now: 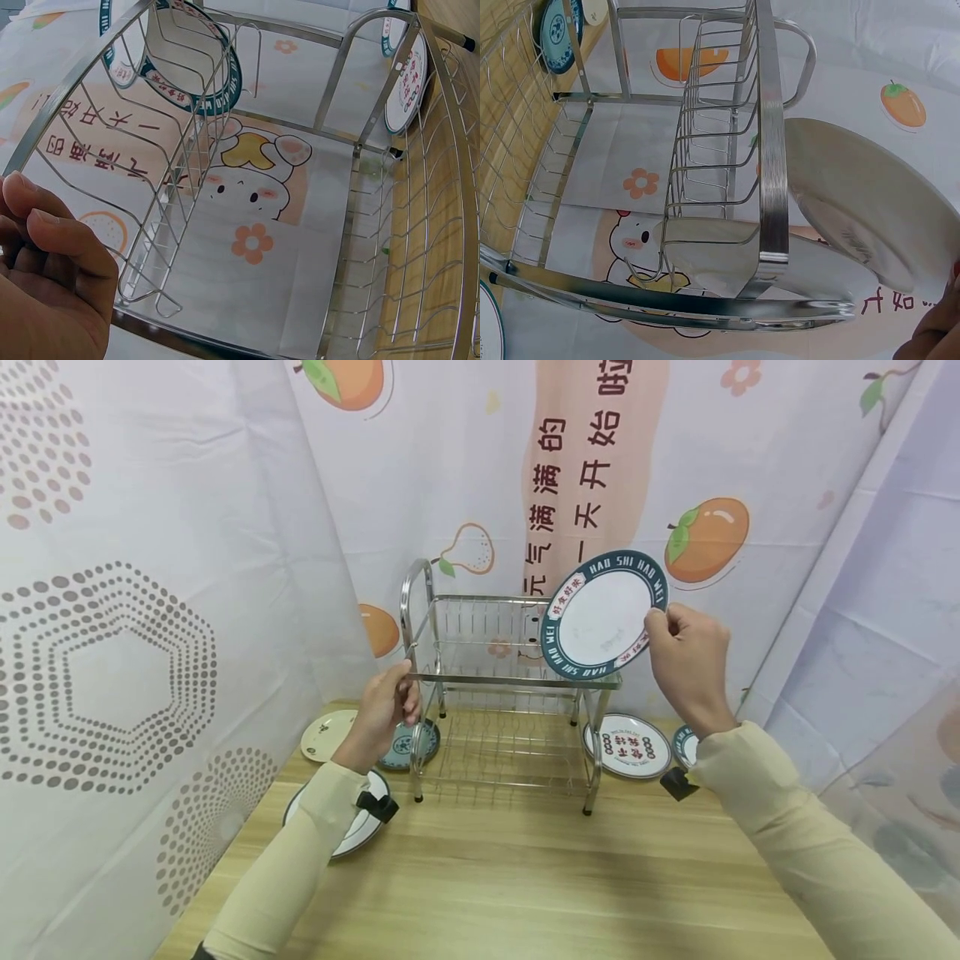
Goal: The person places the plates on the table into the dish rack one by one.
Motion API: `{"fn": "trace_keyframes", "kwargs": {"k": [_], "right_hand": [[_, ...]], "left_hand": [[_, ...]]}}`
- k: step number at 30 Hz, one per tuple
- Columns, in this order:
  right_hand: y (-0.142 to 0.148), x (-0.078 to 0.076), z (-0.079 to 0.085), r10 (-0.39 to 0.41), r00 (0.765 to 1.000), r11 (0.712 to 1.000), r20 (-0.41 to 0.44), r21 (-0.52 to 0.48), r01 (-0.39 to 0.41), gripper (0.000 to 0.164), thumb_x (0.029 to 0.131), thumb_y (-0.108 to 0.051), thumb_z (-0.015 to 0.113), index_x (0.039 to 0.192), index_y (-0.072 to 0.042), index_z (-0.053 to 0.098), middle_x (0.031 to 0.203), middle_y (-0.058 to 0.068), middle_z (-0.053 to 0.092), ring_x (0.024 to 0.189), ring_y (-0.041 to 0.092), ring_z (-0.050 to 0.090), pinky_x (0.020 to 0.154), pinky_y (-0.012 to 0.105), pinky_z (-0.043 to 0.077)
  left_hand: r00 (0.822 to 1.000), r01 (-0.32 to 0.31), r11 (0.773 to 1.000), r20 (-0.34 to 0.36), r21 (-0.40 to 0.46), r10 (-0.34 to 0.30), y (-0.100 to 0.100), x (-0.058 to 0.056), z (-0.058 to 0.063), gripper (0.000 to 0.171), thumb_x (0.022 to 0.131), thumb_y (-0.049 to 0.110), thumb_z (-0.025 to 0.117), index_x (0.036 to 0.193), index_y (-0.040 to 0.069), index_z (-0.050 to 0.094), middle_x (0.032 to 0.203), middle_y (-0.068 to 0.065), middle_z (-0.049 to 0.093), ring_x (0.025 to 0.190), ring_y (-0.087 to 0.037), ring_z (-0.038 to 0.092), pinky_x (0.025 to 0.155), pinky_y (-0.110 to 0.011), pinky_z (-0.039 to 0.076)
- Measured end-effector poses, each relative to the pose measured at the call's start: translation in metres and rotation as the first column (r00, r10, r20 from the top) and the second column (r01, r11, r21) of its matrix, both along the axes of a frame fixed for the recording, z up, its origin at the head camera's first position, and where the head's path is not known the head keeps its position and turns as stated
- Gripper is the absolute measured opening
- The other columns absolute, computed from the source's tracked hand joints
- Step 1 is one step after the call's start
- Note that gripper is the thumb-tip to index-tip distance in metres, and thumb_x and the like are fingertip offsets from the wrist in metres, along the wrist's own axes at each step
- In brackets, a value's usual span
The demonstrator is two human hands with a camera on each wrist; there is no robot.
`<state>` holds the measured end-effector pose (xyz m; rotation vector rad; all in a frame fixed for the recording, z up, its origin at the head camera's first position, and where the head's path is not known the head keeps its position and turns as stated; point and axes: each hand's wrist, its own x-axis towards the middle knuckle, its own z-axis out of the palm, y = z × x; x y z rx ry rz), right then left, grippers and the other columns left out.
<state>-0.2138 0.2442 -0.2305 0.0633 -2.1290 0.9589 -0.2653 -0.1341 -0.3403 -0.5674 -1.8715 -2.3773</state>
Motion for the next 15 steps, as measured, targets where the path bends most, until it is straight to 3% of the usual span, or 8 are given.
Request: {"fn": "trace_keyframes", "kwargs": {"k": [7, 15], "right_hand": [[-0.009, -0.008, 0.001, -0.034, 0.996, 0.997, -0.085, 0.068, 0.040, 0.043, 0.099, -0.019, 0.050, 0.059, -0.004, 0.049, 0.053, 0.002, 0.043, 0.057, 0.019, 0.036, 0.057, 0.030, 0.025], [-0.019, -0.015, -0.002, -0.040, 0.971, 0.975, -0.234, 0.201, 0.089, 0.043, 0.099, -0.013, 0.049, 0.057, -0.006, 0.045, 0.055, 0.011, 0.045, 0.053, 0.022, 0.035, 0.054, 0.029, 0.022]], "left_hand": [[1.000, 0.005, 1.000, 0.010, -0.006, -0.004, 0.000, 0.001, 0.001, 0.053, 0.109, 0.040, 0.047, 0.068, 0.010, 0.036, 0.056, 0.000, 0.044, 0.046, -0.015, 0.043, 0.046, -0.026, 0.039], [1.000, -0.003, 1.000, 0.017, 0.002, 0.003, 0.000, 0.001, 0.002, 0.052, 0.110, 0.037, 0.048, 0.068, 0.008, 0.036, 0.056, -0.001, 0.044, 0.046, -0.015, 0.043, 0.045, -0.026, 0.038]]}}
